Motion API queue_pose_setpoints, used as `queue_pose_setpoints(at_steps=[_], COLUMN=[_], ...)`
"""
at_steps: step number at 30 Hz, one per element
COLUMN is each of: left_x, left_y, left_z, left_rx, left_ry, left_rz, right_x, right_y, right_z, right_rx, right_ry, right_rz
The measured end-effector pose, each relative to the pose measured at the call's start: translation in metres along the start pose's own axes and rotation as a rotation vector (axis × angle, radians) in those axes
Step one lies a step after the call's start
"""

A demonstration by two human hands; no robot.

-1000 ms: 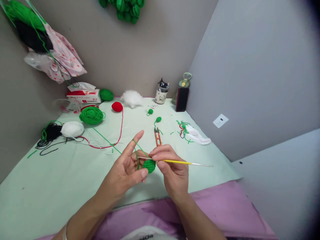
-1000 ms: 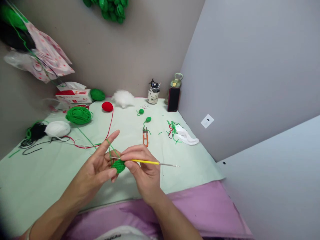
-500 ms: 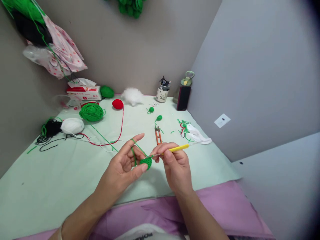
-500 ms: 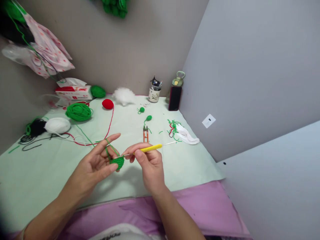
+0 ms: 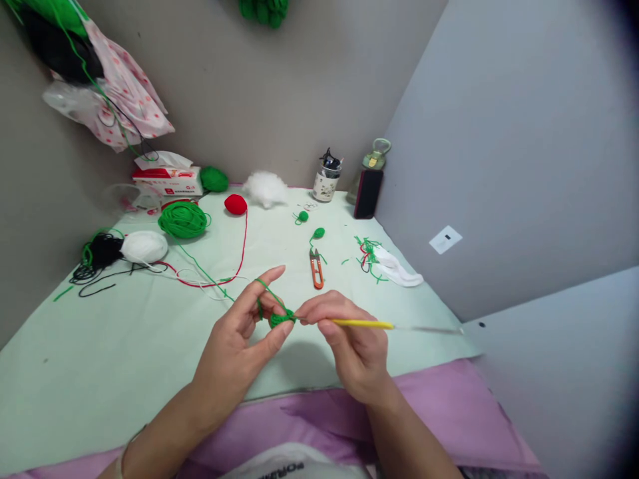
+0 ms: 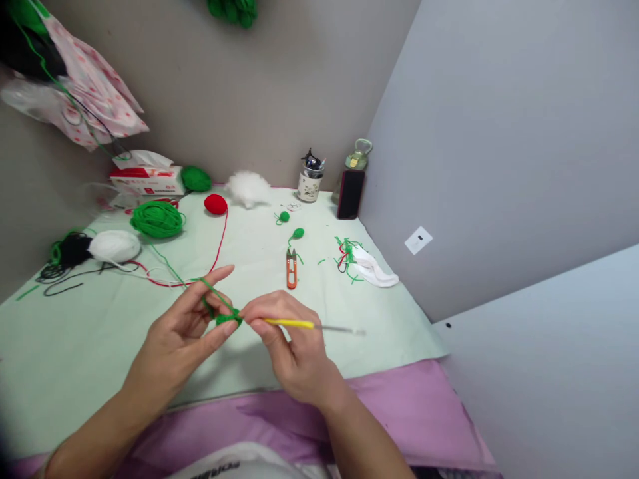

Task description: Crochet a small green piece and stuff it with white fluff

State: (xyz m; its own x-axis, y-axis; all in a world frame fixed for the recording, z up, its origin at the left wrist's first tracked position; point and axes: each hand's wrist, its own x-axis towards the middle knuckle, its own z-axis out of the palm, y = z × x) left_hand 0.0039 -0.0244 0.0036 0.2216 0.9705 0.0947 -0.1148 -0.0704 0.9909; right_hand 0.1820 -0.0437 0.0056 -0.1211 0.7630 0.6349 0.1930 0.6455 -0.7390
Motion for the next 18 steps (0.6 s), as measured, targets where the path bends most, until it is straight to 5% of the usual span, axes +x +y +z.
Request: queue_pose_setpoints(at_steps=[3,8,13,18], left_x=[-0.004,-0.005,0.001,0.004], left_y=[-0.001,0.002,0.01,0.011], left_z=[0.006,0.011,0.006,-0.001], left_rx=[0.007,-0.257,-0.52,-0.452], left_ry=[0.095,0.053,-0.13,-0.075], left_rz=[0.014,-0.109,-0.364,-0.274], right_x=[-0.007,-0.017,-0.012,-0.005], right_y=[0.005,0.018,0.013,0.003], right_z=[0.005,0.014,0.013,0.009], right_rx=[-0.29,-0.438,-0.171,0.239], right_ry=[-0.007,0.009,0.132,0.277], right_rz=[-0.213,-0.254,-0.216,0.105])
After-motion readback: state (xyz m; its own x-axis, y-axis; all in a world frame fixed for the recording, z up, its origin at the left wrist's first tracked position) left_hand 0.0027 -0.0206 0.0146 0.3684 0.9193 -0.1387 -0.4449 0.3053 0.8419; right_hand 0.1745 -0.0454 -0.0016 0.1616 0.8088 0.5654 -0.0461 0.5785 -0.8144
